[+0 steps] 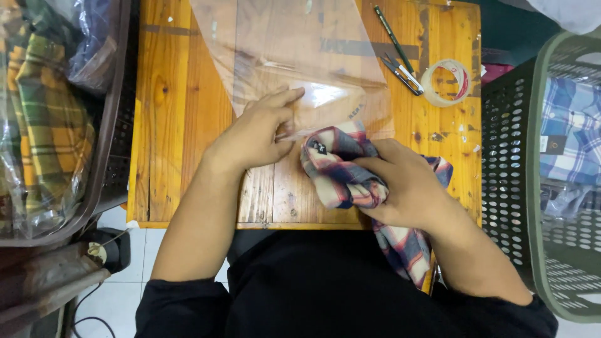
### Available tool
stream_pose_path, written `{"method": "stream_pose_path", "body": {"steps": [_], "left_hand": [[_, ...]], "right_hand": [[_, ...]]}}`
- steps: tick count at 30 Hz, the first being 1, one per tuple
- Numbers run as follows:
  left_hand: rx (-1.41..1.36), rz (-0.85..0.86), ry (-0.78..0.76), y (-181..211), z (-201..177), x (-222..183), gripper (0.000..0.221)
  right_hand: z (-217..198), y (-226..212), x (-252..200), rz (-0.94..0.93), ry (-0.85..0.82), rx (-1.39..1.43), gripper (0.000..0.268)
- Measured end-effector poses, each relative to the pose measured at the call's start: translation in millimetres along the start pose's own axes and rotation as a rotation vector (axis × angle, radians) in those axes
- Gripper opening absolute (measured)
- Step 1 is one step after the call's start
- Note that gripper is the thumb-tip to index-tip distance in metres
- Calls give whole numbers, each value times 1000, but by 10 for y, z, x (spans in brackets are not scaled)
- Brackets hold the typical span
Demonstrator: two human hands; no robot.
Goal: Folding a plaid shirt and sealing it inside a clear plastic bag using adhesive tape.
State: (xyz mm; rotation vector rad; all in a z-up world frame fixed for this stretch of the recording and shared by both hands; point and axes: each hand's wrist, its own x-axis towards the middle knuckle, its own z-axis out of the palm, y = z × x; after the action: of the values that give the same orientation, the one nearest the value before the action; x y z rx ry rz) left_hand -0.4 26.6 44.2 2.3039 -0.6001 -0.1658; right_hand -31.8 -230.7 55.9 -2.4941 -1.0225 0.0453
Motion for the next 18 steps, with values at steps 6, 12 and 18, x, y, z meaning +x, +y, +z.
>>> {"method": "stream_pose_path", "body": {"steps": [6, 12, 18], "left_hand": [[319, -391, 55, -407, 218, 31, 24], [349, -360, 225, -308, 226, 8, 28], [654, -414, 139, 173, 202, -64, 33]], "right_hand": [[-19, 8, 181, 42, 1, -44, 59], [19, 141, 241, 17, 199, -118, 59], [-223, -117, 233, -29, -265, -19, 55]]}}
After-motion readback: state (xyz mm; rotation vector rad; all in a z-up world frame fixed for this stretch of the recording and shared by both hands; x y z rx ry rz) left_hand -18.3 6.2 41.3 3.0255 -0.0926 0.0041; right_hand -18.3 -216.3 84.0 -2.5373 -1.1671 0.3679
